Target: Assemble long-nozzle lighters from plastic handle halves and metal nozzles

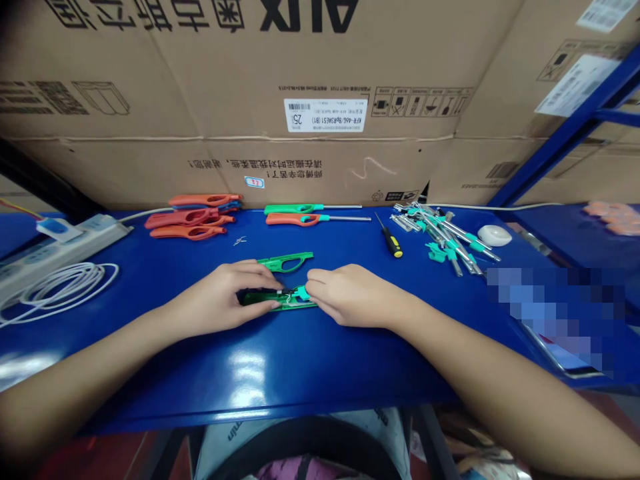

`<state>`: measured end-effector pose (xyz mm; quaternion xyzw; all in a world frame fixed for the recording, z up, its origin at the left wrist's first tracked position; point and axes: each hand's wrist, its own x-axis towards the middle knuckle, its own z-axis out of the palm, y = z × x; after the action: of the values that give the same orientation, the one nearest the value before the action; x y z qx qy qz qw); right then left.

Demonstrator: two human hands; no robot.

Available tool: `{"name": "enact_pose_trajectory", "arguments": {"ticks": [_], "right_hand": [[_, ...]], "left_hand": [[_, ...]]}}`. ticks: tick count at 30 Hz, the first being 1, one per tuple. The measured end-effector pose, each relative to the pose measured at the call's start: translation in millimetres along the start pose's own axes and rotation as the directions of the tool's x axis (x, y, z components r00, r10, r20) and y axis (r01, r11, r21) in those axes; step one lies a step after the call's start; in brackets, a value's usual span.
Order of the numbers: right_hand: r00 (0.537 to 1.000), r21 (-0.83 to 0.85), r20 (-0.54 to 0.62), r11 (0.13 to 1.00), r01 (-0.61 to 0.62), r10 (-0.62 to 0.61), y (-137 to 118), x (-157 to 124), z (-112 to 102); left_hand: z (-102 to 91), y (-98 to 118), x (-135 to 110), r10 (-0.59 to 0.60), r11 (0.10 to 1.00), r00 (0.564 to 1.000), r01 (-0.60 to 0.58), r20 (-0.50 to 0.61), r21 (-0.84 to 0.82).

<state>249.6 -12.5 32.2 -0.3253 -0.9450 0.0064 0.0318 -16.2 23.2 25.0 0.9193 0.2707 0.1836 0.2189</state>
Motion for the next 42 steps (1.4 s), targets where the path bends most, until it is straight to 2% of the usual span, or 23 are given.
{"name": "enact_pose_trajectory", "arguments": {"ticks": [6, 16, 25, 42], "right_hand": [[1.000, 0.022, -0.015, 1.000, 0.010, -0.009, 0.1, 0.3, 2.1], [0.999, 0.038, -0.041, 0.999, 0.027, -0.025, 0.3, 0.9, 2.8], [1.000, -0.026, -0.012, 1.000, 0.017, -0.018, -4.1, 3.3, 5.1], [0.995, -0.062, 0.058, 0.994, 0.085, -0.081, -5.5, 2.9, 5.0]], "left_hand": [[4.9, -1.4, 0.8, -0.014, 1.000, 1.000, 0.013, -0.005, -0.025], [8.3, -0.1, 0.2, 0.001, 0.998, 1.000, 0.000, -0.020, 0.060], [15.9, -1.1, -0.5, 0.037, 0.998, 0.998, -0.034, -0.047, 0.055], [18.9, -1.7, -1.4, 0.041, 0.993, 0.998, -0.035, -0.052, 0.117]]}}
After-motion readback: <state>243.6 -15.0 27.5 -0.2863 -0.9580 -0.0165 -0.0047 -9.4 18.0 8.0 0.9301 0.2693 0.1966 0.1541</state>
